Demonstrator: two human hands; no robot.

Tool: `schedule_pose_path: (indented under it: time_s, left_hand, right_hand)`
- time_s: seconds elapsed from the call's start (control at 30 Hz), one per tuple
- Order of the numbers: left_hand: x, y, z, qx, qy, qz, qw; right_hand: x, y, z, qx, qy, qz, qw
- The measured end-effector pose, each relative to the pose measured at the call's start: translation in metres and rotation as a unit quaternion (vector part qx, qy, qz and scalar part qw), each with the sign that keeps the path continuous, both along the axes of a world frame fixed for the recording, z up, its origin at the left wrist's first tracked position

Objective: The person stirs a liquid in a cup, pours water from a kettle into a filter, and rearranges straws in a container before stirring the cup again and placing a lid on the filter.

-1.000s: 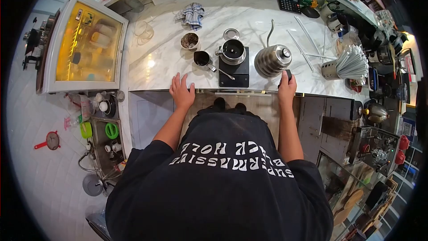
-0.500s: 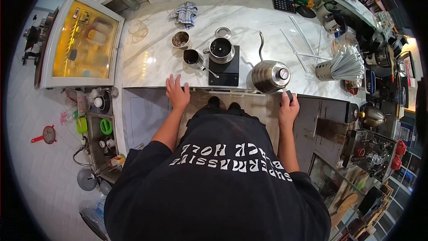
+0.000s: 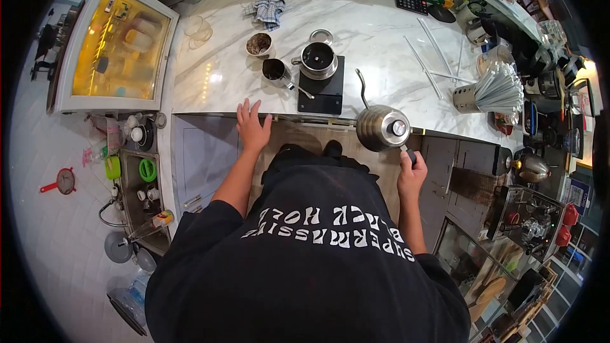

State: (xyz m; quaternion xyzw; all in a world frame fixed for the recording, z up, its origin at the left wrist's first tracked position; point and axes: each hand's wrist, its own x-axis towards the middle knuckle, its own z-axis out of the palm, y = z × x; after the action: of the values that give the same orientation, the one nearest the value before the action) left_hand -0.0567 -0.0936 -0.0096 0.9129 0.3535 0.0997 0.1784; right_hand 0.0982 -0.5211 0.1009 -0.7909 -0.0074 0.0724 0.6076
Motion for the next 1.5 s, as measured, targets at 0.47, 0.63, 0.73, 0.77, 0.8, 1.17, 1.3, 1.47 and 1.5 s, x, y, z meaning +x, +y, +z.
schedule_pose_path:
  time_s: [0.47, 0.63, 0.73, 0.77, 0.8, 1.17, 1.3, 1.47, 1.5]
  left_hand:
    - [-0.084, 0.022, 0.022, -0.102, -0.066, -0.051, 0.991]
    - [-0.142, 0.039, 0.024, -0.138, -0.074, -0.029, 0.987]
    - [-0.169, 0.054, 0.016, -0.154, -0.076, -0.034, 0.985]
    - [-0.179, 0.057, 0.014, -0.159, -0.075, -0.037, 0.984]
    - [-0.186, 0.059, 0.015, -0.171, -0.081, -0.029, 0.981]
    - [-0.251, 0.049, 0.013, -0.256, -0.086, 0.123, 0.955]
    - [-0.276, 0.043, 0.006, -0.27, -0.098, 0.186, 0.94]
    - [-0.309, 0.028, -0.01, -0.288, -0.164, 0.276, 0.902]
    - [-0.316, 0.026, -0.012, -0.292, -0.163, 0.283, 0.899]
  right_hand:
    - [-0.086, 0.051, 0.002, -0.039, 0.02, 0.007, 0.999]
    - [-0.124, 0.074, -0.013, -0.036, 0.042, 0.005, 0.998]
    - [-0.144, 0.097, -0.014, -0.041, 0.043, 0.023, 0.998]
    - [-0.148, 0.104, -0.014, -0.046, 0.046, 0.039, 0.997]
    - [-0.151, 0.114, -0.011, -0.045, 0.054, 0.05, 0.996]
    - [-0.132, 0.226, 0.001, -0.049, 0.064, 0.255, 0.964]
    - [-0.117, 0.272, 0.0, -0.047, 0.022, 0.341, 0.939]
    - [-0.121, 0.326, 0.014, -0.049, 0.019, 0.411, 0.91]
    - [-0.123, 0.338, 0.015, -0.042, 0.002, 0.428, 0.903]
